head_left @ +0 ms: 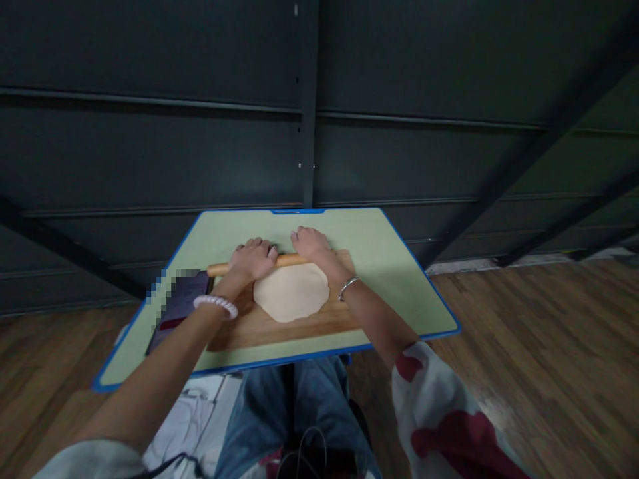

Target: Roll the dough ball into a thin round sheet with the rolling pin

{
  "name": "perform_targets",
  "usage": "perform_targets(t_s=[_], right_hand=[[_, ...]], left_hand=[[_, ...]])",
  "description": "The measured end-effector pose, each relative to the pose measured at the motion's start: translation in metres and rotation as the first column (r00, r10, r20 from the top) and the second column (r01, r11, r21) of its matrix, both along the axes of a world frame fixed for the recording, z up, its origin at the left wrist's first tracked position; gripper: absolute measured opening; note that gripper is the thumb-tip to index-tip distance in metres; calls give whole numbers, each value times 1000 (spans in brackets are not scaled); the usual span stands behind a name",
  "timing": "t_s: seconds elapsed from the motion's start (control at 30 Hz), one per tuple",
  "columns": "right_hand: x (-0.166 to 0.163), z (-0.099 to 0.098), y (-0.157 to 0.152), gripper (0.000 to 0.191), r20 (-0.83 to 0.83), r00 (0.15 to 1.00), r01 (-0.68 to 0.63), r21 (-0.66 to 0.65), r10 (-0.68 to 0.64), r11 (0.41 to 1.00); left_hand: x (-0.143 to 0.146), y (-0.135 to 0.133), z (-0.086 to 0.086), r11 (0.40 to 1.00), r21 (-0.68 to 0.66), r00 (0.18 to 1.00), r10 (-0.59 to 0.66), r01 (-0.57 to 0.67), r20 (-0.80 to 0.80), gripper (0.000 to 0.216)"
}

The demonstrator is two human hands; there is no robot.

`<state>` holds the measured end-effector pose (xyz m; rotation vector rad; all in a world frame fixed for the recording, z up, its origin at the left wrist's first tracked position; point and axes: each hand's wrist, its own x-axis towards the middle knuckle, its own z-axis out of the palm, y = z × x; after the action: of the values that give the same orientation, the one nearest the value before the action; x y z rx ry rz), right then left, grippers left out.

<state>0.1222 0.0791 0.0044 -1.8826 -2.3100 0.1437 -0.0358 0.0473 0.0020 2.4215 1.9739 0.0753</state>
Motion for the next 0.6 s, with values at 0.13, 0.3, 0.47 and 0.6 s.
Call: perform_targets(t_s=[0.13,0.3,0.47,0.6], right_hand=[[3,-4,-18,44,20,999,-52,70,50,996],[12,-4,-50,42,59,989,-145,158,137,977],[22,-4,-72,35,107,965,-259,206,241,944],[23,-5,-72,31,47,975,-223,212,219,951]], left_hand=[[2,-24,0,1000,19,1000,-4,3,26,50],[8,-72,-3,988,149,999,-38,39,-8,59],[23,-129,-6,972,228,998,-60,60,-7,62],[33,-154,-6,973,229,999,-38,36,3,55]])
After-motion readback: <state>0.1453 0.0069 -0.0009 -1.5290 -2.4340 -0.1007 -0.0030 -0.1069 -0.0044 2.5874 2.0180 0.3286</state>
